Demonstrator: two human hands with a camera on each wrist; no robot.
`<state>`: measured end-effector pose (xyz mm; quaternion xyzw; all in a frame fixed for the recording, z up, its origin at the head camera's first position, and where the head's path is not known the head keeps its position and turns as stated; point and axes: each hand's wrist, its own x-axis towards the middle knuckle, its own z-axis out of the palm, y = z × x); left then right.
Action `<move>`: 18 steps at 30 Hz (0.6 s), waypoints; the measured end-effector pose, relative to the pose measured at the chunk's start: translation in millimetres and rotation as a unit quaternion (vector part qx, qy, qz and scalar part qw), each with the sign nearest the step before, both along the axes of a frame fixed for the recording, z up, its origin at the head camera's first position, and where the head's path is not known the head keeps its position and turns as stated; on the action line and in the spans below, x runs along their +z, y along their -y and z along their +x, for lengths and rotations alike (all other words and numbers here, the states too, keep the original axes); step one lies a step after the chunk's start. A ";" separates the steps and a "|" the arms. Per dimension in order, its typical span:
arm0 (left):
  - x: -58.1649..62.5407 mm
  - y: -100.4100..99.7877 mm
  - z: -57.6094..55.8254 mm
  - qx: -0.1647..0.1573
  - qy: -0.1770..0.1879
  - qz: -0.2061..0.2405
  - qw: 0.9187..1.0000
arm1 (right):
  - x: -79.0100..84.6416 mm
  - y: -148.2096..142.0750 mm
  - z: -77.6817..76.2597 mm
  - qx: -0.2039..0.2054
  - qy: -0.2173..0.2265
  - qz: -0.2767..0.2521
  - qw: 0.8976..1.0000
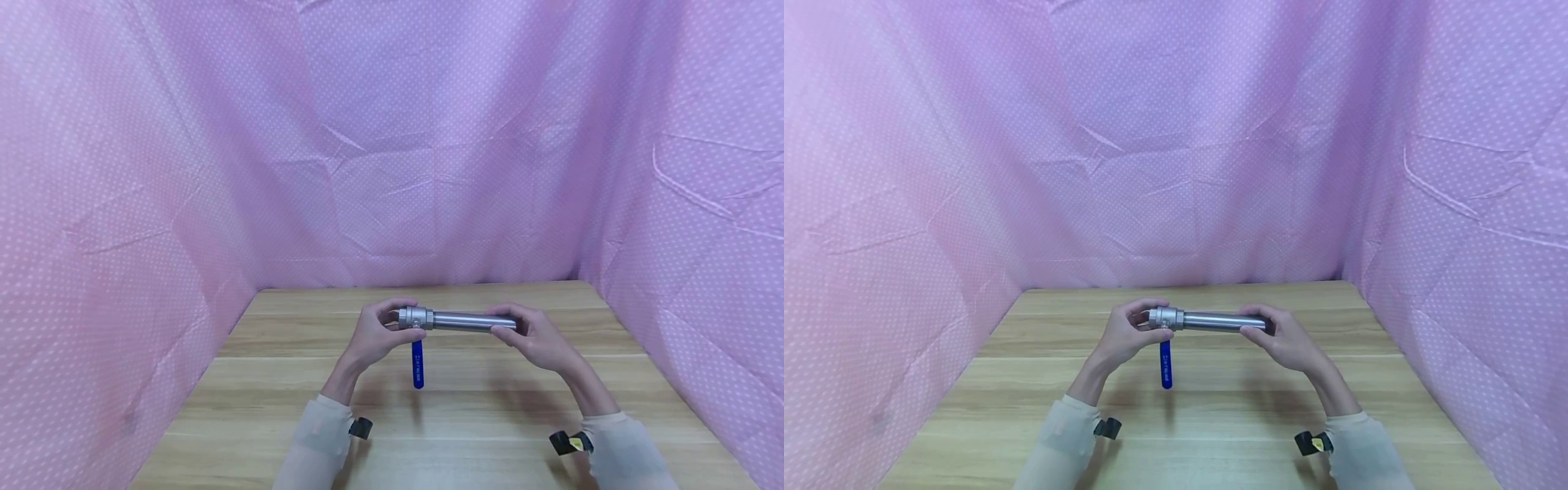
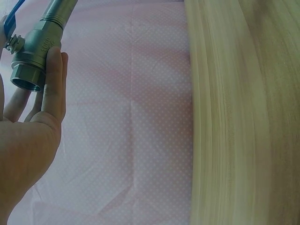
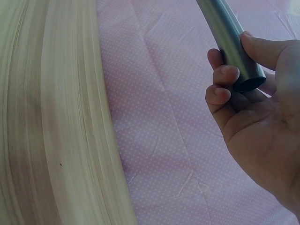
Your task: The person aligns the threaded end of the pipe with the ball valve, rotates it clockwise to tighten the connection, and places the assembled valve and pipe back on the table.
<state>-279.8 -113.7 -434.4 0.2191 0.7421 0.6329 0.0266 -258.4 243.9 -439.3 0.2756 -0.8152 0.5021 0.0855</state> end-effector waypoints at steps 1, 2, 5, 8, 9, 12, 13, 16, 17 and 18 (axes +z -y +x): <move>-0.1 0.1 0.0 -0.001 0.000 0.001 1.000 | 0.1 -0.1 0.3 0.001 0.001 -0.001 1.000; -0.1 0.2 0.2 -0.001 0.001 0.000 1.000 | 0.1 0.0 0.5 0.002 0.002 -0.001 1.000; -0.2 0.1 0.3 -0.001 0.004 0.000 1.000 | 0.3 -0.5 0.6 0.002 0.008 -0.004 1.000; -0.4 -0.1 0.3 0.001 0.006 0.000 1.000 | -0.4 -1.1 -0.7 -0.003 0.012 -0.006 1.000; -0.6 -0.2 0.2 0.001 0.006 0.001 1.000 | -0.5 -1.3 -1.3 -0.004 0.013 -0.008 1.000; -0.6 -0.6 0.2 0.002 0.003 0.004 1.000 | -1.0 -1.4 -2.6 -0.003 0.012 -0.012 1.000; -0.9 -0.6 -0.2 0.002 0.002 0.005 1.000 | -1.1 -1.4 -2.8 -0.001 0.012 -0.014 1.000; -0.9 -0.6 -0.3 0.005 -0.002 0.008 1.000 | -1.2 -0.9 -2.9 0.003 0.013 -0.020 1.000; -0.8 -0.5 -0.4 0.007 -0.002 0.008 1.000 | -1.2 -0.7 -2.7 0.004 0.013 -0.021 1.000; -0.9 -0.4 -0.4 0.008 -0.001 0.008 1.000 | -1.2 -0.7 -2.5 0.005 0.013 -0.023 1.000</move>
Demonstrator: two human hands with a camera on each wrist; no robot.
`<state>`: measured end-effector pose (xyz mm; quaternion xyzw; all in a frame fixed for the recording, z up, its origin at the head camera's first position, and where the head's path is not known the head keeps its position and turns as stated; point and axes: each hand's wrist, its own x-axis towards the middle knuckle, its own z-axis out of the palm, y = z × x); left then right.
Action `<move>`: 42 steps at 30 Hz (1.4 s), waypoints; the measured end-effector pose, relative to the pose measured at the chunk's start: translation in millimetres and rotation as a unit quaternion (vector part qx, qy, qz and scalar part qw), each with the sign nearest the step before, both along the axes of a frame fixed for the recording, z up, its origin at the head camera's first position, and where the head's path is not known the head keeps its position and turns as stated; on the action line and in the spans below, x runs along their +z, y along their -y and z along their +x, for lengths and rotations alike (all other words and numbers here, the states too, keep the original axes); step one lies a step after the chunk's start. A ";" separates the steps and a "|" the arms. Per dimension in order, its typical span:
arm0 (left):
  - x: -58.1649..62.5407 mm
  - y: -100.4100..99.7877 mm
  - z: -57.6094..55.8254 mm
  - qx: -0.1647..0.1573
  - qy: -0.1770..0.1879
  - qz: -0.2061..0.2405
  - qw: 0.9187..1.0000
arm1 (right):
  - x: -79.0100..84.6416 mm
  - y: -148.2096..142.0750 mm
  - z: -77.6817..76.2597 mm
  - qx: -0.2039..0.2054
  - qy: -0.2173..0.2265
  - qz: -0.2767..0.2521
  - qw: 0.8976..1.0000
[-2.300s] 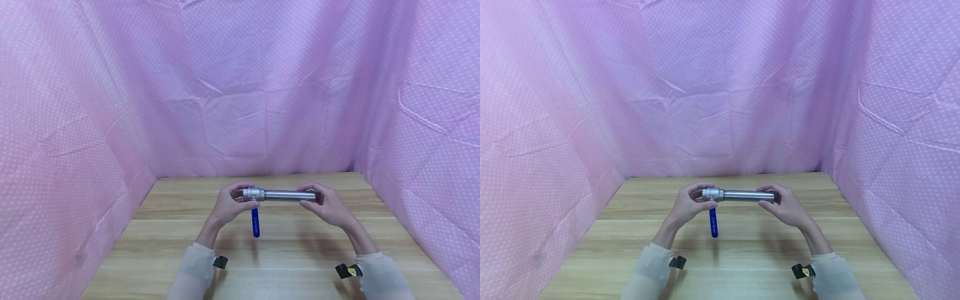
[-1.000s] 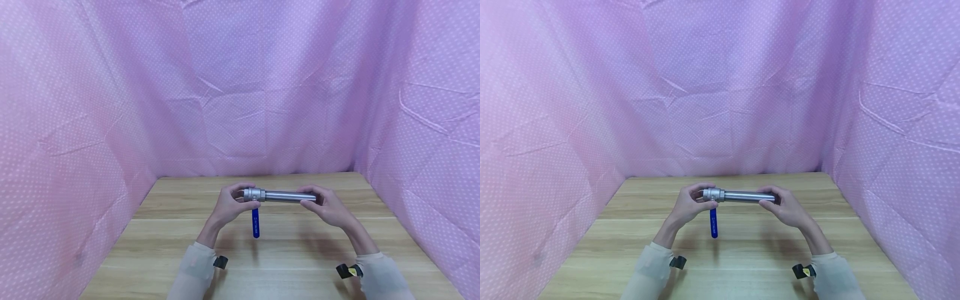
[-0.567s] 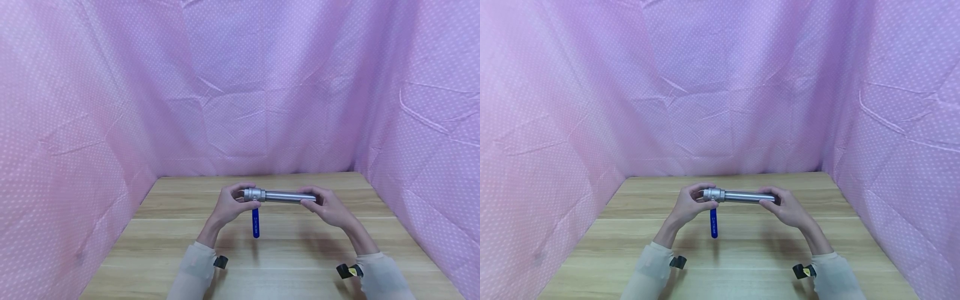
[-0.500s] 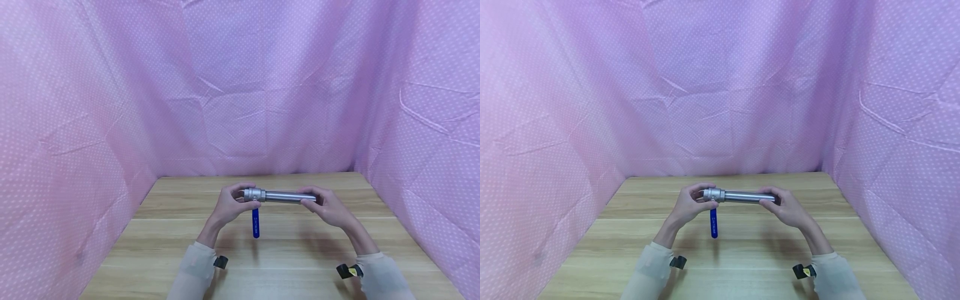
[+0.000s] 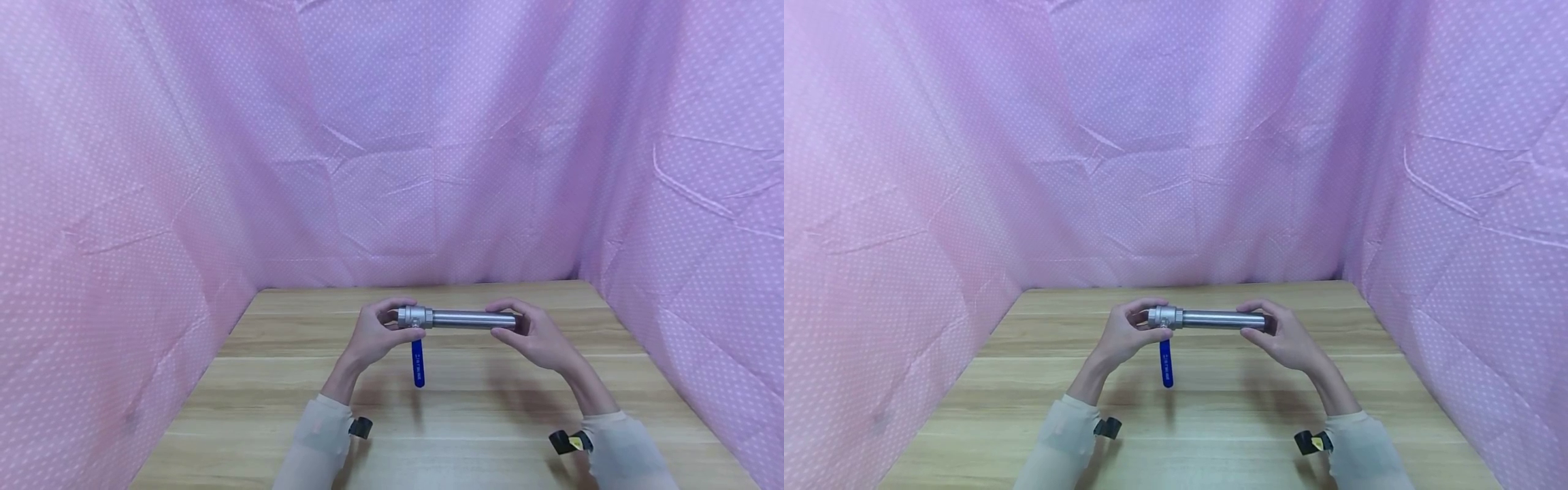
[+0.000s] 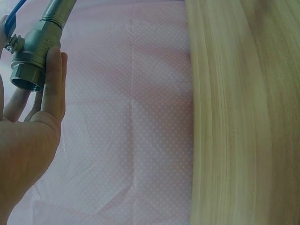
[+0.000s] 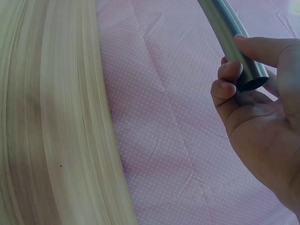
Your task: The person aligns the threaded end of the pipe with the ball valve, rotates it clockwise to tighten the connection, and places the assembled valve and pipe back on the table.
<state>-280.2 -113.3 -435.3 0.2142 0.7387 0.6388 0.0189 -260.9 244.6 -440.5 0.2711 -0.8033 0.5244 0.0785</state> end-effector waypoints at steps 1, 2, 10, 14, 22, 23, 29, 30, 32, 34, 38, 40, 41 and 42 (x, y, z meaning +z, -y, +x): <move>0.0 0.1 0.0 0.001 0.001 0.000 1.000 | 0.2 0.1 0.3 0.000 0.000 -0.001 1.000; 0.3 0.2 0.2 0.002 0.001 -0.001 1.000 | 0.3 0.3 0.5 -0.001 -0.001 -0.001 1.000; 0.9 0.5 0.6 0.000 0.005 -0.005 1.000 | -0.2 1.1 0.4 -0.004 -0.007 -0.006 1.000; 1.2 1.3 1.5 0.002 0.006 -0.004 1.000 | 0.5 1.5 0.4 -0.010 -0.012 -0.001 1.000; 0.4 1.2 0.9 0.003 0.003 -0.005 1.000 | 1.9 1.4 1.6 -0.013 -0.012 0.003 1.000; 0.4 1.0 0.7 0.002 0.003 -0.005 1.000 | 1.9 1.2 1.8 -0.012 -0.013 0.004 1.000; 0.4 0.5 0.8 0.001 0.000 -0.003 1.000 | 1.9 -0.8 1.8 -0.009 -0.015 0.013 1.000; 0.4 0.5 0.9 0.001 -0.001 -0.003 1.000 | 1.8 -1.0 1.6 -0.009 -0.013 0.014 1.000; 0.7 0.4 1.3 0.001 -0.004 -0.002 1.000 | 1.5 -1.0 1.4 -0.011 -0.008 0.014 1.000; 1.0 0.4 1.7 -0.002 -0.006 -0.002 1.000 | 1.5 -0.8 1.7 -0.012 -0.004 0.013 1.000; 1.6 0.2 2.5 -0.006 -0.006 0.000 1.000 | 1.2 -0.7 1.4 -0.012 0.001 0.012 1.000; 1.8 0.2 2.7 -0.007 -0.006 0.000 1.000 | 0.7 -0.8 0.9 -0.009 0.003 0.009 1.000; 1.9 0.3 2.7 -0.008 -0.005 0.000 1.000 | 0.7 -0.7 0.9 -0.007 0.003 0.008 1.000; 1.9 0.3 2.7 -0.007 -0.005 -0.001 1.000 | 0.6 -0.6 0.8 -0.004 0.005 0.004 1.000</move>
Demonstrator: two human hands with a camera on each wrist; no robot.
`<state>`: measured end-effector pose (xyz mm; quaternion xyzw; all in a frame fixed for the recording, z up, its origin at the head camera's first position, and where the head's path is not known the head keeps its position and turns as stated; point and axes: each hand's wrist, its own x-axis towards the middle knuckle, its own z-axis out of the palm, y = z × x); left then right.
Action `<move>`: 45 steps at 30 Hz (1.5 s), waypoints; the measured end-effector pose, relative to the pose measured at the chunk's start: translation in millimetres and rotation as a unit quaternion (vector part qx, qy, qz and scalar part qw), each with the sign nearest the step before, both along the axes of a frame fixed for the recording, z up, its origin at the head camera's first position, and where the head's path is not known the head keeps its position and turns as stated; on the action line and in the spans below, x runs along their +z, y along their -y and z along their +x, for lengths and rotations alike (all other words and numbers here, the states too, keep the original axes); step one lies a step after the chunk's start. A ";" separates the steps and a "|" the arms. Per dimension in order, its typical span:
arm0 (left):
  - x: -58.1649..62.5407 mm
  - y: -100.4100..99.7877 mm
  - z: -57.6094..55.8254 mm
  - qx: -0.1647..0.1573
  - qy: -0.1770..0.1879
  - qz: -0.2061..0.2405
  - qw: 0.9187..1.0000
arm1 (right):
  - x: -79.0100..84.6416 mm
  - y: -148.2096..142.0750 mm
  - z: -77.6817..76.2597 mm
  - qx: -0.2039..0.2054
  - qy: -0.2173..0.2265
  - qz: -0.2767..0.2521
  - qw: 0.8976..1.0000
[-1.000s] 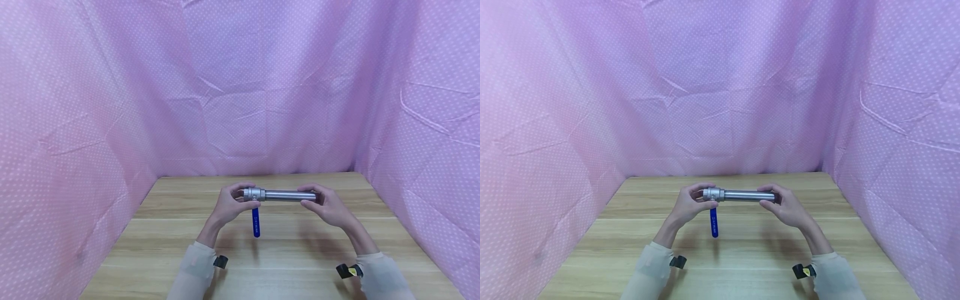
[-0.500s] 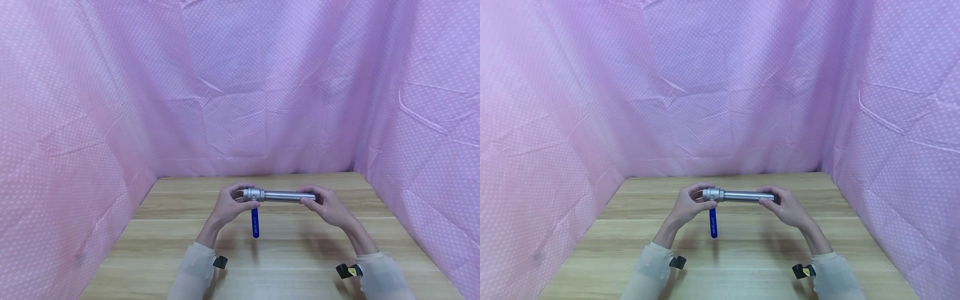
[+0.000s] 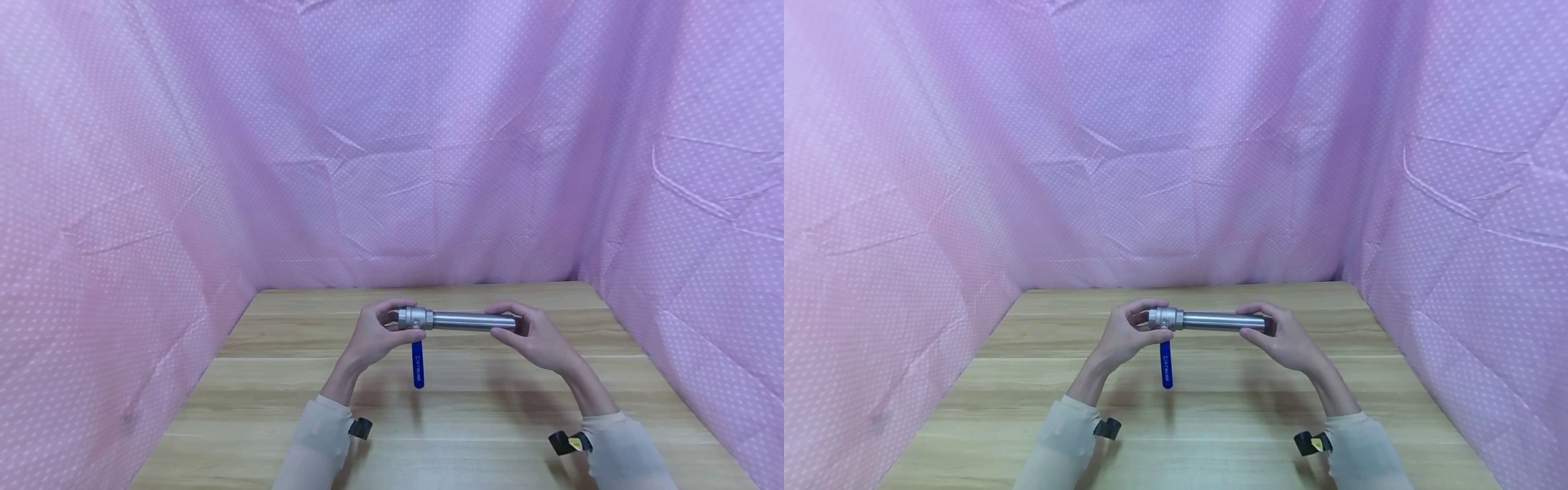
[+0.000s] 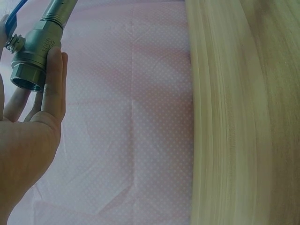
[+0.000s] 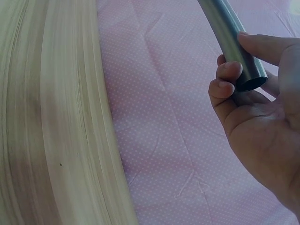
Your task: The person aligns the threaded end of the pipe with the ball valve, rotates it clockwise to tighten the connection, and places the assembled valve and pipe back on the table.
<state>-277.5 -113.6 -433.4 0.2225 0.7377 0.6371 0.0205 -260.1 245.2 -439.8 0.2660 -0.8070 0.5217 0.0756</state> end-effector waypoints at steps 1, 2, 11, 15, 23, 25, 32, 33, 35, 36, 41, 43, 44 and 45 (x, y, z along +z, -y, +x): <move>-0.1 0.0 -0.2 0.000 0.002 0.000 1.000 | -0.1 0.0 -0.1 0.002 0.000 -0.002 1.000; 0.0 0.1 -0.1 0.000 0.004 0.000 1.000 | -0.1 0.1 -0.1 0.003 0.000 -0.003 1.000; -0.5 0.6 -0.9 0.001 0.015 -0.006 1.000 | -1.2 1.6 0.3 0.005 -0.008 0.000 1.000; -0.4 0.7 -1.2 0.001 0.013 -0.005 1.000 | -1.2 1.8 0.0 0.003 -0.011 0.004 1.000; -0.4 0.8 -0.5 0.002 0.010 -0.006 1.000 | -1.7 0.5 -0.8 0.005 -0.009 0.011 1.000; -0.3 0.9 -0.4 0.000 0.010 -0.004 1.000 | -1.5 0.1 -0.7 0.006 -0.007 0.012 1.000; -0.2 0.3 -0.5 -0.002 0.007 -0.001 1.000 | -1.0 -0.2 -0.2 0.004 -0.008 0.014 1.000; -0.2 0.2 -0.6 -0.002 0.007 -0.001 1.000 | -1.1 -0.1 -0.3 0.003 -0.009 0.013 1.000; -0.3 0.1 -0.9 0.000 0.010 -0.003 1.000 | -1.4 0.2 -0.4 0.001 -0.012 0.011 1.000; -0.4 0.1 -1.0 0.001 0.011 -0.004 1.000 | -1.5 0.4 -0.5 -0.001 -0.013 0.010 1.000; -1.7 0.3 -1.8 0.000 0.014 -0.005 1.000 | -2.6 0.7 -1.2 0.004 -0.014 -0.001 1.000; -2.3 0.2 -2.1 -0.003 0.015 -0.004 1.000 | -3.2 0.4 -1.5 0.011 -0.013 -0.006 1.000; -2.7 0.0 -2.3 -0.003 0.015 -0.003 1.000 | -3.6 0.2 -1.7 0.013 -0.012 -0.009 1.000; -3.1 -0.1 -2.5 -0.003 0.014 -0.003 1.000 | -3.9 0.0 -1.7 0.015 -0.011 -0.010 1.000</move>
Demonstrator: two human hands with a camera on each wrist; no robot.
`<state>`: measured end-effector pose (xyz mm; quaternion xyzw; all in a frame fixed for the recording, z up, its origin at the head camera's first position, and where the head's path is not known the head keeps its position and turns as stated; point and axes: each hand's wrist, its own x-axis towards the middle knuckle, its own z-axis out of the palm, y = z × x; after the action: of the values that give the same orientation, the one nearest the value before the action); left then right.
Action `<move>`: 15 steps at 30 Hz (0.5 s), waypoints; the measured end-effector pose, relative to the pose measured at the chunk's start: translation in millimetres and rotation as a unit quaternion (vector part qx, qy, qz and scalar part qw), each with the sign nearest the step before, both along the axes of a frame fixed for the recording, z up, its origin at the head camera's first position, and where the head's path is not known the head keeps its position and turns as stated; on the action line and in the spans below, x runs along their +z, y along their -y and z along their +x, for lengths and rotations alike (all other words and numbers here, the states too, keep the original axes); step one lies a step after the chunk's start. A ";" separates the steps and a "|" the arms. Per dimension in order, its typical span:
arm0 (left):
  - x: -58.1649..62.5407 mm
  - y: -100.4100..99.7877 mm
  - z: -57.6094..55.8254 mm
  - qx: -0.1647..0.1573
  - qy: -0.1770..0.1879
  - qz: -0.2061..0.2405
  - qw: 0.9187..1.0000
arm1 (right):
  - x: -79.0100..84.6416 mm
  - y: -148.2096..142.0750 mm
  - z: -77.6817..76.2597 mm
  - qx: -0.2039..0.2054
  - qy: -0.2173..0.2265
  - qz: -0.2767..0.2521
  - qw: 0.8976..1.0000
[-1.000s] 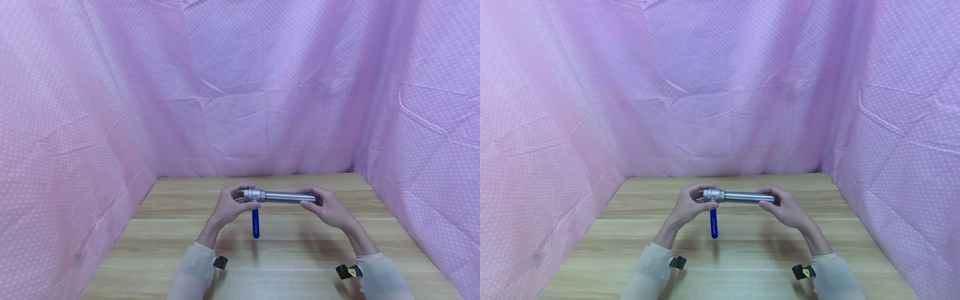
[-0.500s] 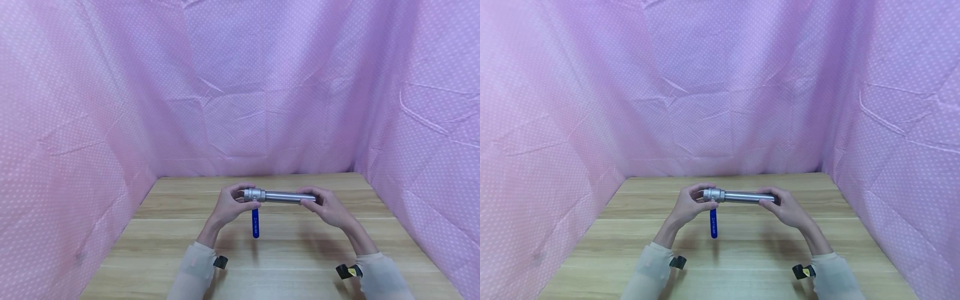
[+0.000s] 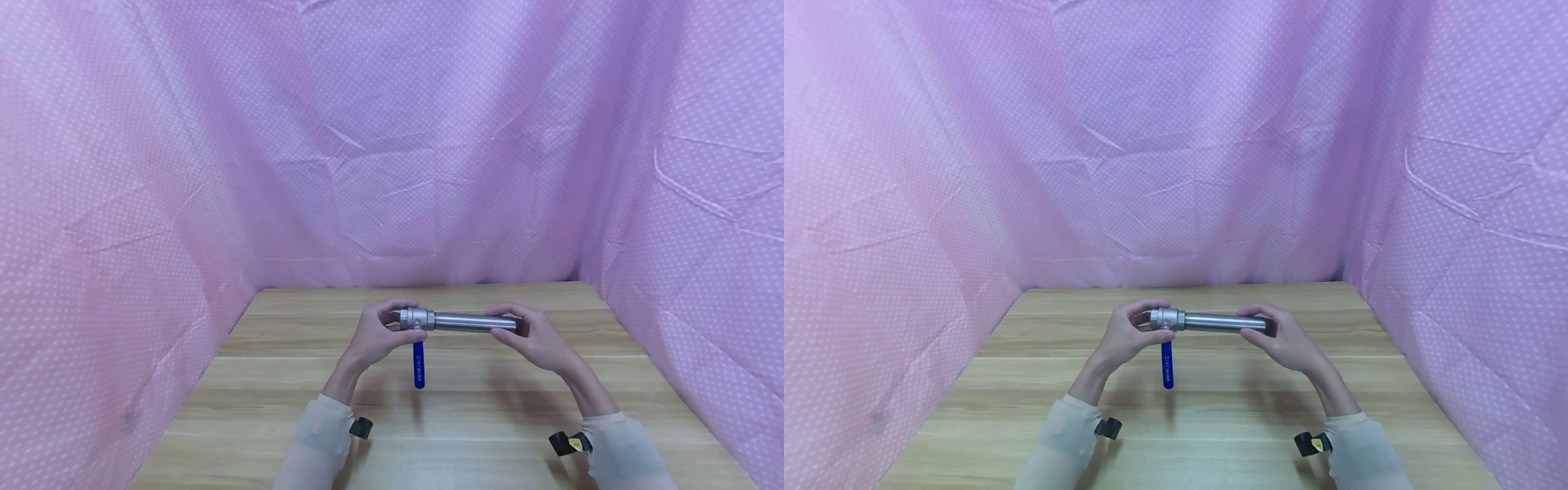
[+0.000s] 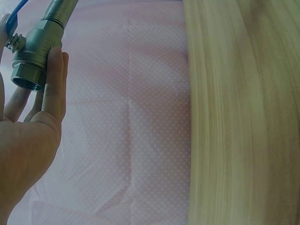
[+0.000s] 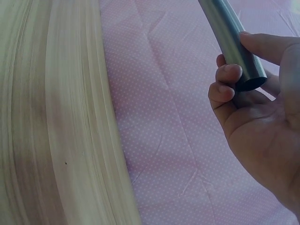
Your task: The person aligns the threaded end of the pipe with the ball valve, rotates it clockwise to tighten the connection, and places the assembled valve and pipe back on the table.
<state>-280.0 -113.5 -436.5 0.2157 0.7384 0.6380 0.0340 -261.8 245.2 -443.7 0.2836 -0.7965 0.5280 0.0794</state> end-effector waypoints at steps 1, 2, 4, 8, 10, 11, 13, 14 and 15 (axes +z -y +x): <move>-0.3 -0.1 -0.2 0.001 -0.001 0.001 1.000 | -0.1 0.0 0.0 0.002 0.000 -0.001 1.000; -0.6 -0.1 -0.3 0.002 -0.003 0.001 1.000 | -0.3 -0.1 0.0 0.004 0.001 -0.001 1.000; -0.8 -0.4 -0.4 0.005 -0.003 0.000 1.000 | -0.3 0.0 0.1 0.005 0.001 0.000 1.000; -0.8 -0.5 -0.3 0.011 -0.003 -0.001 1.000 | 0.5 0.0 0.5 0.003 0.003 0.008 1.000; -0.6 -0.6 -0.4 0.011 -0.001 -0.001 1.000 | 1.0 0.3 0.7 0.000 0.003 0.011 1.000; -0.5 -0.6 -0.3 0.012 0.000 -0.001 1.000 | 1.2 0.4 1.0 -0.001 0.004 0.013 1.000; -0.1 -0.7 0.0 0.012 -0.001 -0.001 1.000 | 1.4 0.8 1.5 -0.002 0.003 0.015 1.000; 0.1 -0.7 0.3 0.012 0.001 -0.002 1.000 | 1.4 1.1 1.6 -0.003 0.002 0.015 1.000; 0.2 -0.6 0.5 0.012 0.001 -0.002 1.000 | 1.4 1.2 1.7 -0.003 0.001 0.016 1.000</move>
<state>-279.5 -112.9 -436.2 0.2062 0.7423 0.6369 0.0270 -260.1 244.1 -442.4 0.2819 -0.8056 0.5155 0.0756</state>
